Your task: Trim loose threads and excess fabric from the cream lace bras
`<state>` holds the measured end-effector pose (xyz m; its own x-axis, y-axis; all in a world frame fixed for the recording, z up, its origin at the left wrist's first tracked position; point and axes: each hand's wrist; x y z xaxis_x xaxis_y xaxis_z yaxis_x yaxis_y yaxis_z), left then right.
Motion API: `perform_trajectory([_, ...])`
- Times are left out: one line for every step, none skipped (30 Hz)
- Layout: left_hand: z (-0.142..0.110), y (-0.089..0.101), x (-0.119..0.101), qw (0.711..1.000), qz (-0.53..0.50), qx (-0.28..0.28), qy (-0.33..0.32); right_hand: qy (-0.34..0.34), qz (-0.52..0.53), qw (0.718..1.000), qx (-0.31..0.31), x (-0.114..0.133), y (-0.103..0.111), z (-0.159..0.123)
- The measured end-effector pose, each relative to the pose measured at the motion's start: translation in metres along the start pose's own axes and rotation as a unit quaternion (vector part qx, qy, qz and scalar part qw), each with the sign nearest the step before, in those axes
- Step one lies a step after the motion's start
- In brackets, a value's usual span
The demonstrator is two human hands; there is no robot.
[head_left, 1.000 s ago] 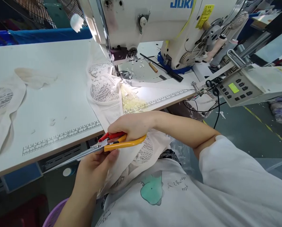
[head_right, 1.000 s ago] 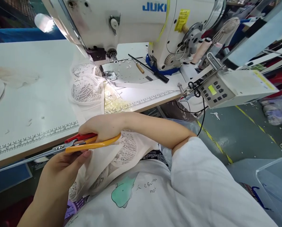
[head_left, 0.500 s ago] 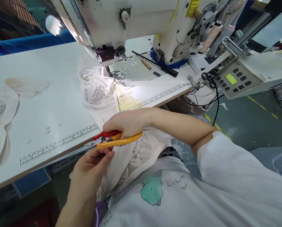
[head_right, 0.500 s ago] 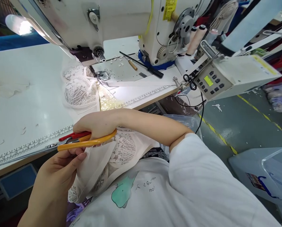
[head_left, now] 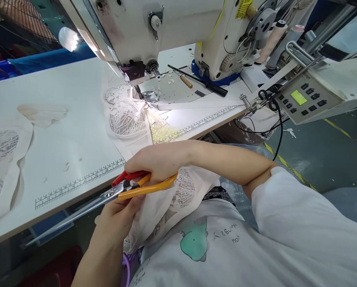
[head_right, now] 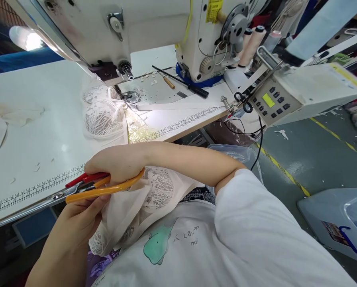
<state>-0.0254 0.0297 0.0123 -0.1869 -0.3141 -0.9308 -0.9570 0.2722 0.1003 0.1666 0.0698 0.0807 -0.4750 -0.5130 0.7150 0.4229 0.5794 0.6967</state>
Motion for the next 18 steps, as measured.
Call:
perform_trajectory([0.000,0.000,0.000,1.000,-0.005,0.005,0.003,-0.006,0.004,1.000,-0.011,0.000,-0.001,-0.001])
perform_trajectory([0.000,0.000,-0.001,1.000,-0.011,0.011,0.007,-0.014,0.015,0.999,-0.033,0.001,-0.003,-0.003])
perform_trajectory([-0.001,0.000,-0.002,1.000,-0.018,0.014,0.013,-0.024,0.031,0.997,-0.066,0.001,-0.006,-0.007])
perform_trajectory([-0.002,0.001,-0.003,1.000,-0.024,0.010,0.014,-0.034,0.053,0.992,-0.109,0.002,-0.010,-0.012])
perform_trajectory([-0.003,0.002,-0.004,0.999,-0.030,0.003,0.015,-0.043,0.076,0.984,-0.154,0.002,-0.014,-0.018])
perform_trajectory([-0.004,0.003,-0.004,0.999,-0.035,-0.006,0.016,-0.051,0.100,0.975,-0.192,0.002,-0.020,-0.026])
perform_trajectory([-0.006,0.004,-0.004,0.999,-0.040,-0.017,0.017,-0.059,0.115,0.968,-0.215,0.002,-0.026,-0.034])
perform_trajectory([-0.007,0.005,-0.003,0.998,-0.045,-0.029,0.017,-0.062,0.122,0.968,-0.209,0.002,-0.032,-0.042])
perform_trajectory([-0.008,0.007,-0.001,0.998,-0.051,-0.041,0.016,-0.071,0.124,0.974,-0.177,0.001,-0.040,-0.051])
perform_trajectory([-0.008,0.008,0.000,0.997,-0.056,-0.051,0.015,-0.082,0.122,0.980,-0.131,-0.001,-0.047,-0.058])
perform_trajectory([-0.009,0.010,0.002,0.996,-0.061,-0.061,0.013,-0.098,0.115,0.986,-0.077,-0.002,-0.054,-0.065])
perform_trajectory([-0.010,0.011,0.003,0.995,-0.064,-0.071,0.012,-0.124,0.102,0.987,-0.026,-0.004,-0.061,-0.070])
perform_trajectory([-0.010,0.011,0.004,0.995,-0.067,-0.078,0.011,-0.146,0.090,0.985,0.015,-0.005,-0.067,-0.073])
perform_trajectory([-0.011,0.011,0.004,0.994,-0.068,-0.082,0.011,-0.167,0.081,0.982,0.045,-0.006,-0.072,-0.075])
perform_trajectory([-0.012,0.011,0.004,0.994,-0.068,-0.083,0.013,-0.184,0.074,0.978,0.064,-0.006,-0.077,-0.075])
perform_trajectory([-0.013,0.010,0.003,0.994,-0.068,-0.082,0.015,-0.195,0.071,0.975,0.073,-0.006,-0.080,-0.074])
perform_trajectory([-0.014,0.009,0.002,0.995,-0.067,-0.078,0.018,-0.202,0.068,0.974,0.077,-0.005,-0.082,-0.072])
perform_trajectory([-0.015,0.008,0.001,0.995,-0.065,-0.073,0.021,-0.206,0.065,0.973,0.076,-0.004,-0.083,-0.069])
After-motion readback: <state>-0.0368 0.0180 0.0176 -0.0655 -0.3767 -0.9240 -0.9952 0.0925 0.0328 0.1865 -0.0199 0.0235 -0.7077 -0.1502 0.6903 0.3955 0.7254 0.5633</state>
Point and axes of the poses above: each hand's wrist, its own z-axis towards the middle knuckle, its own y-axis out of the back of the hand, x = y × z, and after that the axes turned 1 degree about -y, right-handed
